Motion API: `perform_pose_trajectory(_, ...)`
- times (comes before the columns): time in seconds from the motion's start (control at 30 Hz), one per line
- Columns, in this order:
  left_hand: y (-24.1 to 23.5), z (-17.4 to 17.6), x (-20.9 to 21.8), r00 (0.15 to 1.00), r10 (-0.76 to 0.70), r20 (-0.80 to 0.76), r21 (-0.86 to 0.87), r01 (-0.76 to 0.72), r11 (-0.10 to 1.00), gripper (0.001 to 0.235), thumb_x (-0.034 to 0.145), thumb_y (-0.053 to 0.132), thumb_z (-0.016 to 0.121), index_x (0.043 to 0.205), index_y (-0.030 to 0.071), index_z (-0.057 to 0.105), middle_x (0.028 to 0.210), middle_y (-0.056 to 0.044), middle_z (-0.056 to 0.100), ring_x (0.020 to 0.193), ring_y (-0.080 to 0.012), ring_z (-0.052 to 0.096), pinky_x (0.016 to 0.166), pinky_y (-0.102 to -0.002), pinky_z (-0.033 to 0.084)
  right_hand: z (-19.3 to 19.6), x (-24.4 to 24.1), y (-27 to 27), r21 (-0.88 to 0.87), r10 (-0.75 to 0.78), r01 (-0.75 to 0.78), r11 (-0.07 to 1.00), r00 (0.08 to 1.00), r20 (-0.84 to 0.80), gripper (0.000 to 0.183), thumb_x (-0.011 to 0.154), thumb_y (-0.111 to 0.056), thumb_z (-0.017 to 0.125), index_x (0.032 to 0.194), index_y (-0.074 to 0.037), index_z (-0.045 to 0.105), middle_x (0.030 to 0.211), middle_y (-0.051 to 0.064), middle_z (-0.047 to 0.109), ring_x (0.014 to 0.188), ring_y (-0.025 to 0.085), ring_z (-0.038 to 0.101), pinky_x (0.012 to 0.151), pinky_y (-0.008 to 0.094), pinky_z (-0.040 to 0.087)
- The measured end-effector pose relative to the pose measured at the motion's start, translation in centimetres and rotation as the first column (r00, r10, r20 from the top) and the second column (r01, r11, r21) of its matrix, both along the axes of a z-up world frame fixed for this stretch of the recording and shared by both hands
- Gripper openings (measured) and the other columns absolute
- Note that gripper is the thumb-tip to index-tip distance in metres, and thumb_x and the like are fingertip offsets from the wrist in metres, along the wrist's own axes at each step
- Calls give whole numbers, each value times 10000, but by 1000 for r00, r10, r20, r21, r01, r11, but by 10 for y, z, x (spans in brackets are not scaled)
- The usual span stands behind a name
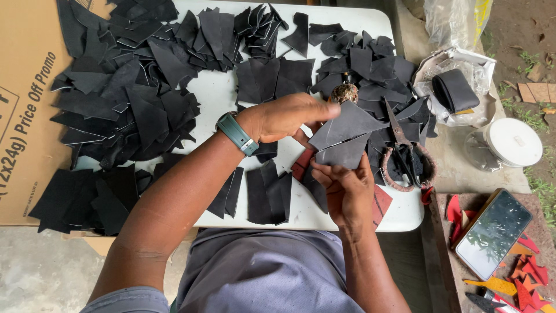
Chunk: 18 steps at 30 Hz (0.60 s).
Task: The person cuts black leather pieces using shears on a white table. They repeatedly pick up leather pieces, align them, and trim the edges, placing the cut pieces into a pile. A red patterned leather piece is also handled and cut.
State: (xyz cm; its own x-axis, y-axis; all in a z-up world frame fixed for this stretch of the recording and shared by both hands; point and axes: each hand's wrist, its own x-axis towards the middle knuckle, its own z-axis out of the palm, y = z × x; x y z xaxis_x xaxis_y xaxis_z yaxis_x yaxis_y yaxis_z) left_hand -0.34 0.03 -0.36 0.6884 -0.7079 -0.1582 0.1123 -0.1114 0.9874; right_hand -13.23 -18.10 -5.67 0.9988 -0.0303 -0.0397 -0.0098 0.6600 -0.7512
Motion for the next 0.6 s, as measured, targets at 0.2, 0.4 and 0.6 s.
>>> perform_pose_trajectory(0.2, -6, -5, -16, 995, 53, 81, -59, -48, 997, 307, 856, 58, 758, 1122, -82, 694, 968, -126, 766, 804, -136, 721, 676, -285, 595, 2, 3, 1, -76, -71, 71, 995, 998, 3, 424, 929, 38, 696, 1304, -8, 503, 1057, 134, 723, 840, 215, 744, 713, 359, 651)
perform_pose_trajectory(0.4, -5, -6, -27, 994, 94, 53, -62, -91, 994, 299, 890, 27, 723, 1165, -77, 671, 958, -153, 769, 799, -142, 724, 650, -276, 584, 2, 2, -4, -68, -36, 39, 997, 998, 47, 409, 926, 51, 703, 1285, 3, 515, 1042, 139, 719, 859, 211, 746, 738, 356, 659)
perform_pose_trajectory(0.6, -7, -8, -28, 998, 60, -14, -162, -61, 985, 333, 896, -7, 694, 1214, -88, 639, 1066, -155, 757, 918, -161, 747, 770, -301, 641, 5, 2, -6, -71, -13, 17, 997, 998, 63, 412, 921, 47, 710, 1288, 19, 523, 1071, 140, 722, 891, 210, 749, 762, 354, 659)
